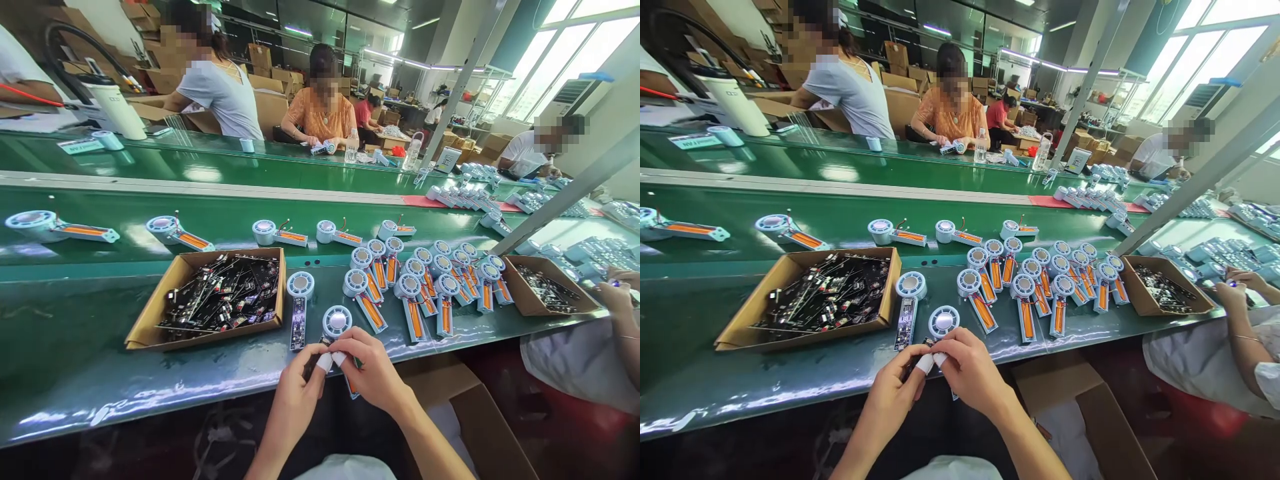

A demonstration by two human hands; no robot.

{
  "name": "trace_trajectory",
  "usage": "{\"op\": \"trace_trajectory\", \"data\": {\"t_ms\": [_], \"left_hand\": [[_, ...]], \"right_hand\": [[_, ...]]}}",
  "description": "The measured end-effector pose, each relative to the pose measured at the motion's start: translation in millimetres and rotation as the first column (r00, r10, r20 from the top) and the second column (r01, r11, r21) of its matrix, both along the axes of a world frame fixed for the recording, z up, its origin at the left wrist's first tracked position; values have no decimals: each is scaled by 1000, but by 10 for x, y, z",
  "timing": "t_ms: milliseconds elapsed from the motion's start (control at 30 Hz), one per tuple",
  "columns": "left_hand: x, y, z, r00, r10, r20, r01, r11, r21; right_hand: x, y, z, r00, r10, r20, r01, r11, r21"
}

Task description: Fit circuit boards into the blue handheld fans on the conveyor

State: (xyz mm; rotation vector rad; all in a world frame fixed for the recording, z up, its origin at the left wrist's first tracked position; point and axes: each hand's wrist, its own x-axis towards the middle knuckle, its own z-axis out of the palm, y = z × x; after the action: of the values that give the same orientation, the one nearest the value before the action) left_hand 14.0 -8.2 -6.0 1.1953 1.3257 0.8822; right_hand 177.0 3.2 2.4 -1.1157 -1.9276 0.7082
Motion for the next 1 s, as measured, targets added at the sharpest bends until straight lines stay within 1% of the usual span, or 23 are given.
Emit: {"op": "trace_trajectory", "data": {"t_ms": [100,167,267,400,633,733,800,867,1000], "left_hand": [[16,-24,-31,999,16,30,-15,999,-41],[31,-44,-37,999,29,23,-28,998,-50],[64,-77,-23,997,82,7,-81,996,-34],[99,-123,10,988,156,23,-156,988,-14],[85,-129,48,990,139,36,-139,990,-5],[81,-121,44,991,132,38,-132,991,7],[81,-126,21,990,137,38,-138,990,31],[78,-141,-21,990,142,20,-143,986,82],[41,-182,-118,985,147,-87,-124,967,225]], "right_hand": [[13,-4,16,1000,6,0,-6,1000,-23],[11,-1,26,1000,1,0,-1,999,-34],[-6,12,43,1000,-18,11,19,997,-72],[-27,29,79,997,-72,4,72,989,-127],[-19,65,100,990,-140,30,142,988,-61],[-9,71,107,989,-120,88,123,992,-34],[-14,61,124,982,-113,150,113,994,7],[-33,38,150,965,-121,235,110,992,60],[-99,-18,187,897,-145,418,93,986,141]]}}
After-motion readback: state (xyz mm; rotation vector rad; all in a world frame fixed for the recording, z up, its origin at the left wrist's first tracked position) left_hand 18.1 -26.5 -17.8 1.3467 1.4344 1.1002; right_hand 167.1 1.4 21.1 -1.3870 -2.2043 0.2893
